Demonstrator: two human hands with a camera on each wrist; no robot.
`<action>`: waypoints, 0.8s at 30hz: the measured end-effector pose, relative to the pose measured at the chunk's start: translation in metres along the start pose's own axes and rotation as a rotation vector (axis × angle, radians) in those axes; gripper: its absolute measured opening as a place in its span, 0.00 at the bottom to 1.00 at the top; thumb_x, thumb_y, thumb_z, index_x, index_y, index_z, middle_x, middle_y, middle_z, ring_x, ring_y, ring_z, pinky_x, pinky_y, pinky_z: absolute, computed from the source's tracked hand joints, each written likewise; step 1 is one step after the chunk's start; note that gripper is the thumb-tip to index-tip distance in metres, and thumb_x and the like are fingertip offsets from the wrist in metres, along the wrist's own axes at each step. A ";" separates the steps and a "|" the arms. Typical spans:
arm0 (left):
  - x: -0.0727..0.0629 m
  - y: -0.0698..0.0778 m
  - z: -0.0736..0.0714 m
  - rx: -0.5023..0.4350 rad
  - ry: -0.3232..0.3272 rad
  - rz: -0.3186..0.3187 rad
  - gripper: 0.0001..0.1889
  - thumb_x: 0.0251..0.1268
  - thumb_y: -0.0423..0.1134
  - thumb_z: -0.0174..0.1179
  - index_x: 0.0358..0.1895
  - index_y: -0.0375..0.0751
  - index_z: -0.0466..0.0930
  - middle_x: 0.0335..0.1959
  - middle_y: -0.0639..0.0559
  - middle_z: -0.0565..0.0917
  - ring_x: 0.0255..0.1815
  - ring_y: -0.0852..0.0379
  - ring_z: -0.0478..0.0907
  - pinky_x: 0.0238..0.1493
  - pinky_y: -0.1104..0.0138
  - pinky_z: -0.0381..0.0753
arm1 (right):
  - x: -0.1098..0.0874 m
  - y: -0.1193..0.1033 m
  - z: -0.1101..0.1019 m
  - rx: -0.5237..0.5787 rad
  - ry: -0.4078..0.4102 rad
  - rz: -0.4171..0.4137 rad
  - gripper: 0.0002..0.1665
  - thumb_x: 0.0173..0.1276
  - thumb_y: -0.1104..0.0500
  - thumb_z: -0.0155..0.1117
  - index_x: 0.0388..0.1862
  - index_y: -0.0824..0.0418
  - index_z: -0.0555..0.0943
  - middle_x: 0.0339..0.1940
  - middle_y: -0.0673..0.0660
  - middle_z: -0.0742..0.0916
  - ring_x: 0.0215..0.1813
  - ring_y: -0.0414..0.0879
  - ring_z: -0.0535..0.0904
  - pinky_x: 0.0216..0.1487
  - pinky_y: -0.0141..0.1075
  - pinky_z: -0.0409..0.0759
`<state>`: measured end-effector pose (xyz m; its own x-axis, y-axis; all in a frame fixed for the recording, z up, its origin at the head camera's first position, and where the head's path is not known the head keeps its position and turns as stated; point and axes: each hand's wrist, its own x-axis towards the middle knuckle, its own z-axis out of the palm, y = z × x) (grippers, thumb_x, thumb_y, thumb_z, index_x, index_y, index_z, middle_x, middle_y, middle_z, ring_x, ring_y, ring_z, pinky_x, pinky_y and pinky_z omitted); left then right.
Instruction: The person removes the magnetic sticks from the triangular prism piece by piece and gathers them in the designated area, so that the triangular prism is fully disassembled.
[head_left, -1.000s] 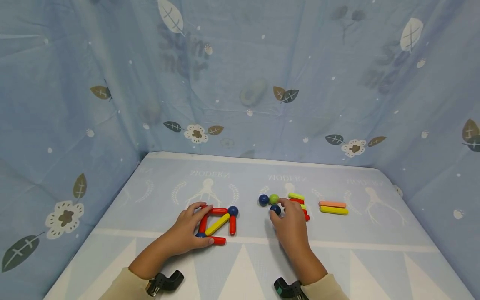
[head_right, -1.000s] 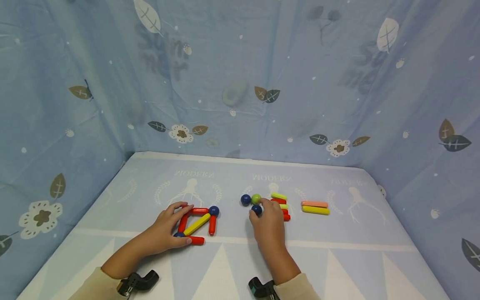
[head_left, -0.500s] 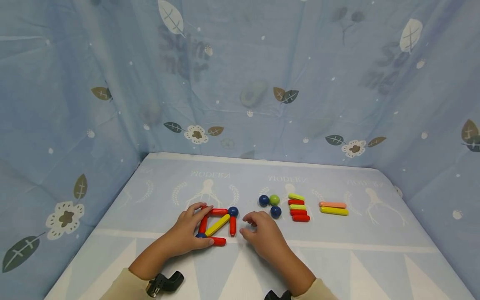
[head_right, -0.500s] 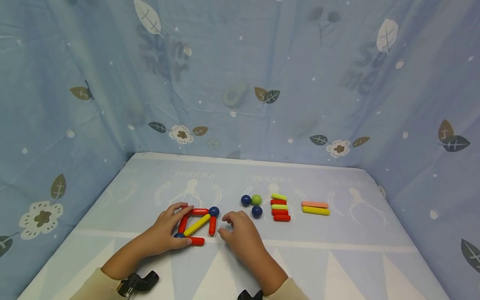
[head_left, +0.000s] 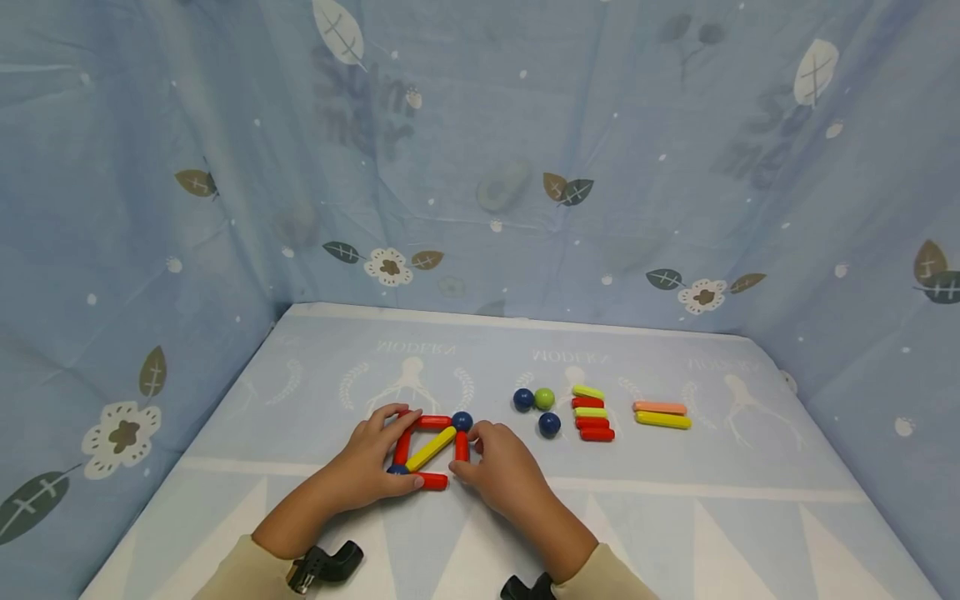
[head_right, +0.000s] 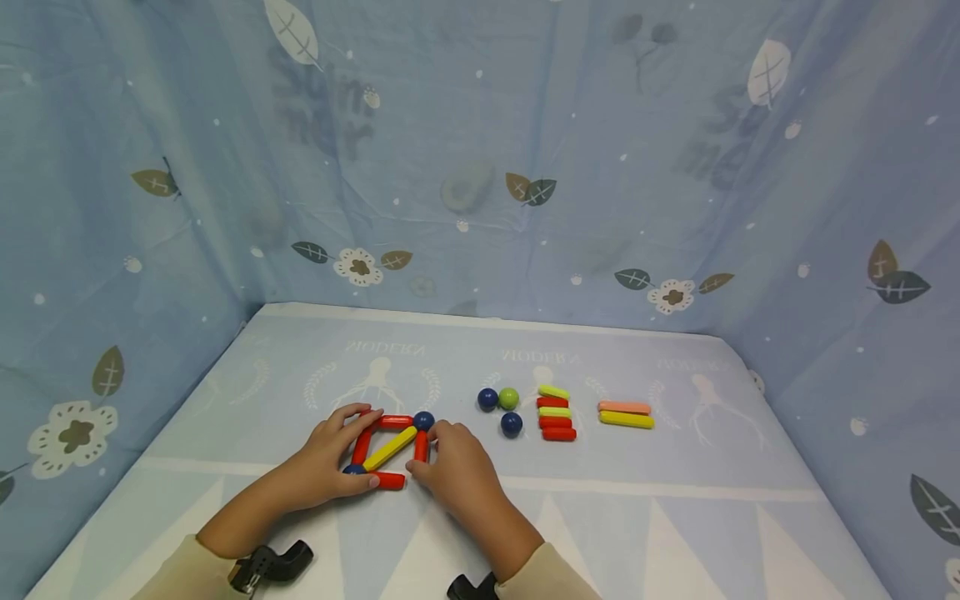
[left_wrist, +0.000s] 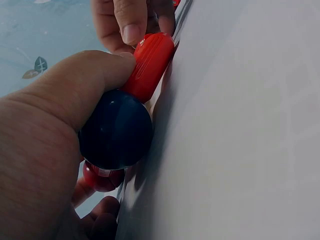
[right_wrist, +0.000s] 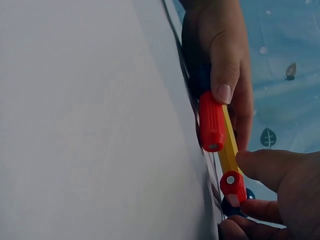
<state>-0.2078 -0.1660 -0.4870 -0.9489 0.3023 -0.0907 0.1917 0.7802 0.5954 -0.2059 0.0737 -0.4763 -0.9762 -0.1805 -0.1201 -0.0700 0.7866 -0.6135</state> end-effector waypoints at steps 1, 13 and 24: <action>0.000 0.000 0.000 0.000 -0.001 0.003 0.53 0.52 0.63 0.77 0.82 0.59 0.62 0.83 0.50 0.55 0.77 0.38 0.58 0.63 0.33 0.77 | 0.000 -0.001 0.000 0.000 0.002 0.005 0.27 0.61 0.43 0.81 0.53 0.54 0.82 0.39 0.48 0.83 0.40 0.44 0.77 0.43 0.39 0.83; 0.002 -0.003 0.001 -0.001 -0.007 0.000 0.53 0.52 0.64 0.77 0.82 0.61 0.62 0.84 0.52 0.54 0.77 0.38 0.58 0.65 0.33 0.75 | 0.000 -0.002 -0.002 0.095 0.032 0.083 0.24 0.64 0.58 0.76 0.59 0.54 0.81 0.43 0.49 0.84 0.42 0.46 0.78 0.46 0.40 0.86; 0.001 -0.002 0.001 0.001 -0.002 0.006 0.51 0.53 0.62 0.77 0.82 0.62 0.62 0.84 0.51 0.54 0.77 0.39 0.59 0.65 0.34 0.75 | 0.004 0.014 -0.004 0.323 0.245 0.052 0.09 0.71 0.61 0.70 0.49 0.51 0.87 0.43 0.50 0.83 0.45 0.46 0.78 0.42 0.32 0.86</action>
<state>-0.2092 -0.1666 -0.4896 -0.9472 0.3082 -0.0890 0.1976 0.7790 0.5950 -0.2112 0.0862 -0.4818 -0.9995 0.0314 0.0086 0.0104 0.5583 -0.8296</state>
